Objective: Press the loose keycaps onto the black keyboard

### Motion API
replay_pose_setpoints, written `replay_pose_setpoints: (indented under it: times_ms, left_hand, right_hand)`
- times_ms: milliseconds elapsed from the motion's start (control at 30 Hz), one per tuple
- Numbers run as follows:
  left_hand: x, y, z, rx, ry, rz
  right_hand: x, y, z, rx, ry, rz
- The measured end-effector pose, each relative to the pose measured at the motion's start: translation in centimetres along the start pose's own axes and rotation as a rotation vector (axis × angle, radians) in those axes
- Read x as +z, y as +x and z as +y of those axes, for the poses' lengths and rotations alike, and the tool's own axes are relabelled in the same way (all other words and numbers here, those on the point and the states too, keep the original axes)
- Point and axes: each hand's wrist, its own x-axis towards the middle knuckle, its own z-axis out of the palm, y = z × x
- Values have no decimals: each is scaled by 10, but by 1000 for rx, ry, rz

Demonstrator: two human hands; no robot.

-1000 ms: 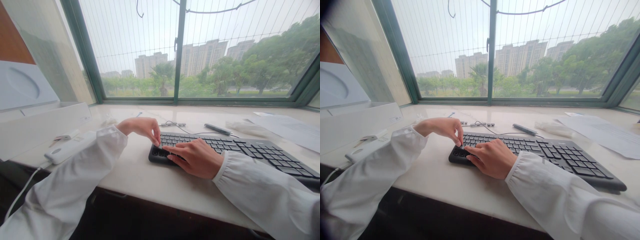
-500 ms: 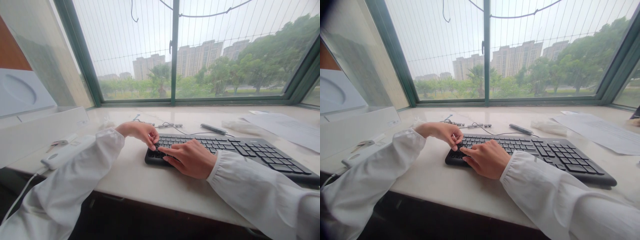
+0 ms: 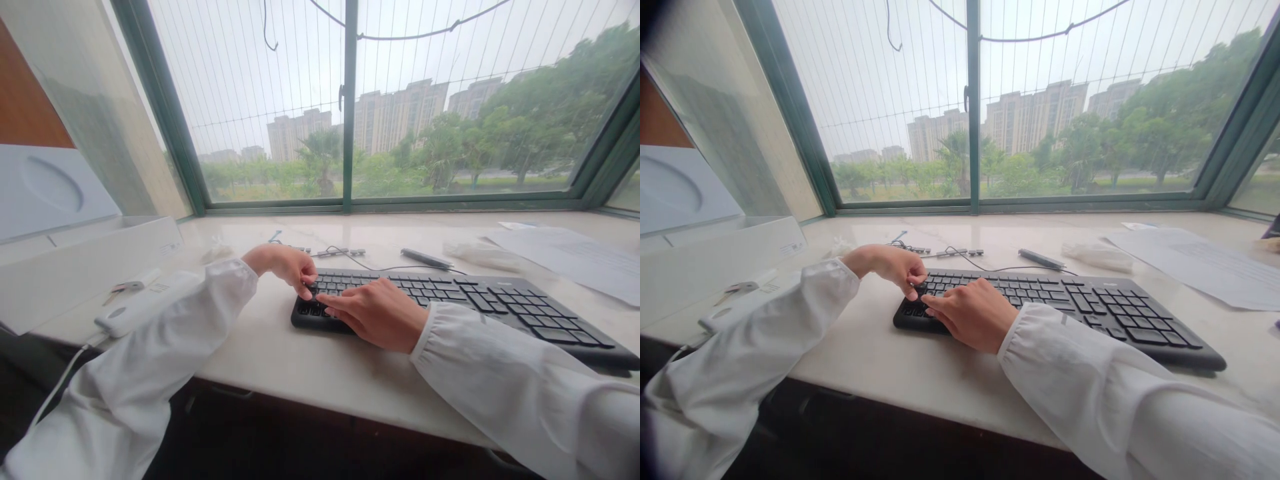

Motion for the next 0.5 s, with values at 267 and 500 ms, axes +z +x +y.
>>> replay_pose_setpoints:
  times_ms: [267,500]
  left_hand:
    - [-1,-4,16,83,9,-71]
    - [0,5,3,90,-92,-136]
  right_hand:
    - [-3,4,-1,-42,-16,-39]
    - [-7,6,-1,-76,-2,-61]
